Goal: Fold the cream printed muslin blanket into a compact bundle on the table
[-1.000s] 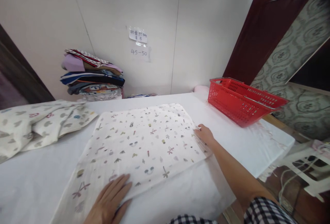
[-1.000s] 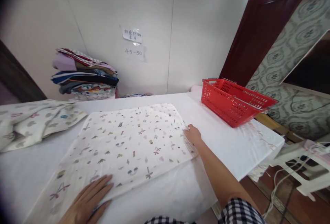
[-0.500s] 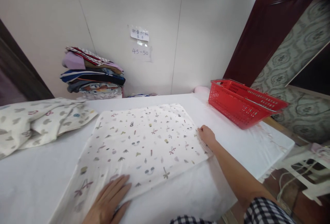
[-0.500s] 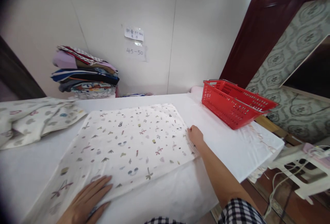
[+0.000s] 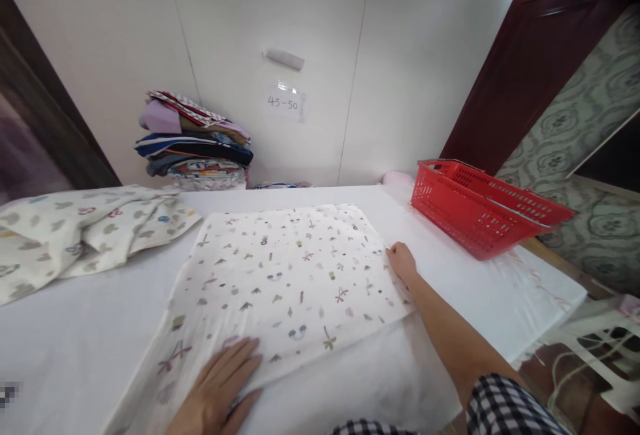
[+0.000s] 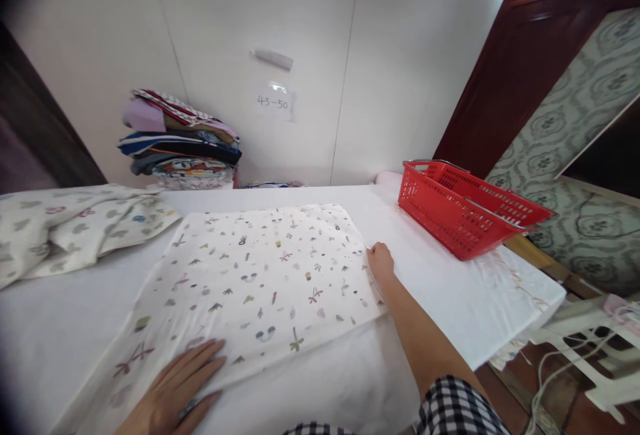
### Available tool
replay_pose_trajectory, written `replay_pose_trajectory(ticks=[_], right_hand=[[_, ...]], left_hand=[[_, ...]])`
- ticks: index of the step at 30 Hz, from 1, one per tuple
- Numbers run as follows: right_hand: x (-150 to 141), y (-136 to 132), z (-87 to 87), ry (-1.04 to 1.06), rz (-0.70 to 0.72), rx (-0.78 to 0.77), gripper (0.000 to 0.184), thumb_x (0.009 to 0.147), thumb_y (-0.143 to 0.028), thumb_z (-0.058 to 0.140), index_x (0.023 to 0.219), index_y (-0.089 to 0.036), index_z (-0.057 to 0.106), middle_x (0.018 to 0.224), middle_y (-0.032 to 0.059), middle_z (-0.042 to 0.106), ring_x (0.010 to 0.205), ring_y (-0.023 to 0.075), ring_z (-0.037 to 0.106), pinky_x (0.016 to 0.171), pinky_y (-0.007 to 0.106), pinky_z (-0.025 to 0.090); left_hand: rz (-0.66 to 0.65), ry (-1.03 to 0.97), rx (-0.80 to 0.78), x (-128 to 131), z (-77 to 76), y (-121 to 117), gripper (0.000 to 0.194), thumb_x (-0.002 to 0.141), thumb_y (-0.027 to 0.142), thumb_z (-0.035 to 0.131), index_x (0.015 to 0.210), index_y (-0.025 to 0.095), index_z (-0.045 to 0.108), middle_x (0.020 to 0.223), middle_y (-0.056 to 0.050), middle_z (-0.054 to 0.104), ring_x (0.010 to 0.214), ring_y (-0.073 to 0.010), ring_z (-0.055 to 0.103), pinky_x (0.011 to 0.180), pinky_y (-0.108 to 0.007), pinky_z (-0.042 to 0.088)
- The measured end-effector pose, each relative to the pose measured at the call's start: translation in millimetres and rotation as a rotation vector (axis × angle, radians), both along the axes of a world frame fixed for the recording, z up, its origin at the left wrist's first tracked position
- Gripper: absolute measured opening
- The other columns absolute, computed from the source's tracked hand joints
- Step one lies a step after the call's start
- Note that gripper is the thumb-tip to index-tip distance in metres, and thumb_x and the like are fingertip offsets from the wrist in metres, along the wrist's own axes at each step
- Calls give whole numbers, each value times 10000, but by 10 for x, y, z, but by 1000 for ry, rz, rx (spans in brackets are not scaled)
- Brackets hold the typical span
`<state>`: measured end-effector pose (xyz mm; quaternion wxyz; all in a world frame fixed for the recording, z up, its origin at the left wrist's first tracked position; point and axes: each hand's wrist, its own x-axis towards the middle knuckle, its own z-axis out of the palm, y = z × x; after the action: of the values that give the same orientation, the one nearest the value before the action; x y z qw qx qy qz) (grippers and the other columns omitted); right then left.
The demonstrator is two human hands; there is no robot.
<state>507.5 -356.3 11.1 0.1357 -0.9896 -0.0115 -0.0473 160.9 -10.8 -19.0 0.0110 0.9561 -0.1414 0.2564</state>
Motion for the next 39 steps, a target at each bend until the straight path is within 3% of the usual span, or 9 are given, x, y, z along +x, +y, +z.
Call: replay_pose_trajectory(ticks=[6,12,17,20,23,27,31,35,39], right_hand=[[21,9,-8,3,56,-20,343,876,-349,380,1115,-155,532,1074,96,605,967,201,555,771,274,397],[36,100,38,-46,114,-78,364,876,-293,376,1157,-122,533,1164,149,558,1080,249,503,877,321,372],[69,437,56,-146,345,-106,526,907,-371,303,1379,-139,297,1452,91,264,1343,201,168,1070,336,161],[90,586,-24,-16,467,-136,606,899,-472,271,1410,-150,230,1482,77,182,1364,207,88,1089,409,76],[108,640,-91,150,437,-153,618,886,-524,244,1401,-183,263,1486,62,167,1362,217,104,1082,455,74],[118,739,-59,94,396,-162,639,889,-511,232,1411,-144,236,1496,69,106,1368,209,43,1086,452,34],[162,921,-29,38,445,-152,646,896,-506,202,1424,-133,193,1500,61,71,1369,182,2,1095,406,15],[241,1019,-119,160,481,-168,694,874,-567,186,1429,-151,188,1501,47,65,1369,204,27,1095,423,52],[268,994,-185,150,484,-185,714,864,-591,162,1431,-159,184,1502,31,49,1370,198,31,1099,418,51]], left_hand=[[16,44,-45,-19,21,-27,454,765,458,570,1198,322,544,1263,-6,546,1131,-223,530,950,-362,462],[51,9,-54,-43,53,3,460,760,458,574,1196,318,536,1276,4,535,1175,-215,491,979,-358,433],[334,-8,-83,-80,28,100,584,766,527,509,1280,255,455,1341,-53,464,1258,-279,385,1023,-497,339],[440,68,-90,-104,-44,140,604,773,563,456,1281,236,460,1368,-75,424,1275,-293,355,1017,-515,330],[456,109,-70,-116,-100,153,594,782,556,445,1274,225,474,1367,-74,424,1276,-280,355,1015,-497,340],[482,125,-68,-111,-86,143,608,775,563,453,1271,213,481,1372,-74,416,1274,-273,363,1021,-486,339],[510,154,-97,-104,-52,133,593,770,574,459,1257,238,495,1374,-58,416,1266,-272,376,1013,-478,349],[514,158,-126,-103,-50,129,578,774,571,462,1249,243,502,1370,-51,425,1256,-268,391,1019,-474,343],[534,186,-192,-96,-20,110,534,782,556,468,1227,265,520,1360,-41,442,1254,-260,395,1036,-466,318]])
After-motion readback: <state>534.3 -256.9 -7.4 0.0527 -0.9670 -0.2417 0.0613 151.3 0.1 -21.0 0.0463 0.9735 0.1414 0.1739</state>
